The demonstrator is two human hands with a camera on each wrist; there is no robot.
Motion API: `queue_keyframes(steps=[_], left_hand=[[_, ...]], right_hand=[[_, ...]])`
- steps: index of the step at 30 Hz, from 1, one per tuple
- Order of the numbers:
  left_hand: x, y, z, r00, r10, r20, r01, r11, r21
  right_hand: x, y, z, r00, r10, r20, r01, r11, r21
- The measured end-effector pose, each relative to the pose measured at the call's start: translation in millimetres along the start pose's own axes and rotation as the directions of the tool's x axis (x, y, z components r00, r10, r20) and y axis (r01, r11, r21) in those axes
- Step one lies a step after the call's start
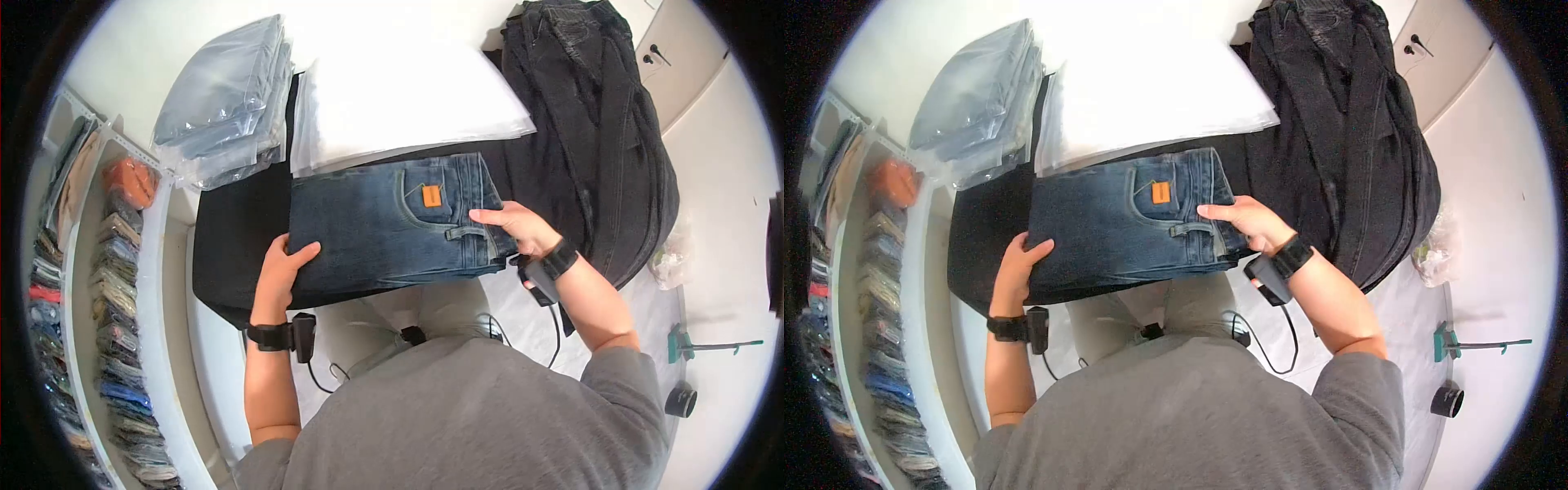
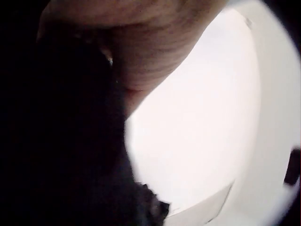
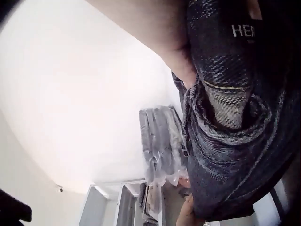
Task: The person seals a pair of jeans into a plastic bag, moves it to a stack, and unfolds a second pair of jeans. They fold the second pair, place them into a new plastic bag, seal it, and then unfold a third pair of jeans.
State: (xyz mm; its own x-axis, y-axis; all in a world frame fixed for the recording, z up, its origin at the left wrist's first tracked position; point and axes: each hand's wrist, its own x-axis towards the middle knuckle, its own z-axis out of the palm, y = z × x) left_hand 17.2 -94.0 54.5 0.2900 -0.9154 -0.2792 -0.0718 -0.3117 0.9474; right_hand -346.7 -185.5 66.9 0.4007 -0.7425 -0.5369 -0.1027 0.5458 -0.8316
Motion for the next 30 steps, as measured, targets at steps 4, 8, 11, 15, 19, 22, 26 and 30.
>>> queue_keyframes(steps=[4,8,11,15,19,22,26,30], left_hand=[[2,-9,-3,0.995,0.062,-0.076,-0.048,0.983,0.180],[10,-21,-7,0.996,0.054,-0.067,-0.041,0.982,0.185],[4,-12,-4,1.000,0.017,-0.025,-0.013,0.991,0.132],[-2,-7,-3,0.998,-0.004,-0.067,0.015,0.987,0.161],[-5,-12,-12,0.992,-0.080,0.094,0.098,0.972,-0.215],[-21,11,1,0.980,0.044,0.193,0.038,0.916,-0.398],[-30,40,33,0.918,0.301,0.260,-0.220,0.929,-0.297],[-22,42,54,0.681,0.489,0.545,-0.513,0.850,-0.122]], right_hand=[[-3,-1,-1,0.999,-0.031,-0.021,0.030,0.999,-0.036],[-23,-8,26,0.474,-0.880,-0.022,0.161,0.111,-0.981],[-41,-6,66,0.531,-0.763,0.369,0.425,-0.136,-0.895],[-22,25,104,0.579,-0.714,0.393,0.338,-0.229,-0.913],[-7,41,107,0.599,-0.715,0.361,0.260,-0.253,-0.932],[-6,42,106,0.607,-0.703,0.369,0.257,-0.266,-0.929],[-9,40,104,0.593,-0.723,0.354,0.266,-0.239,-0.934],[-11,37,96,0.644,-0.669,0.370,0.293,-0.231,-0.928]])
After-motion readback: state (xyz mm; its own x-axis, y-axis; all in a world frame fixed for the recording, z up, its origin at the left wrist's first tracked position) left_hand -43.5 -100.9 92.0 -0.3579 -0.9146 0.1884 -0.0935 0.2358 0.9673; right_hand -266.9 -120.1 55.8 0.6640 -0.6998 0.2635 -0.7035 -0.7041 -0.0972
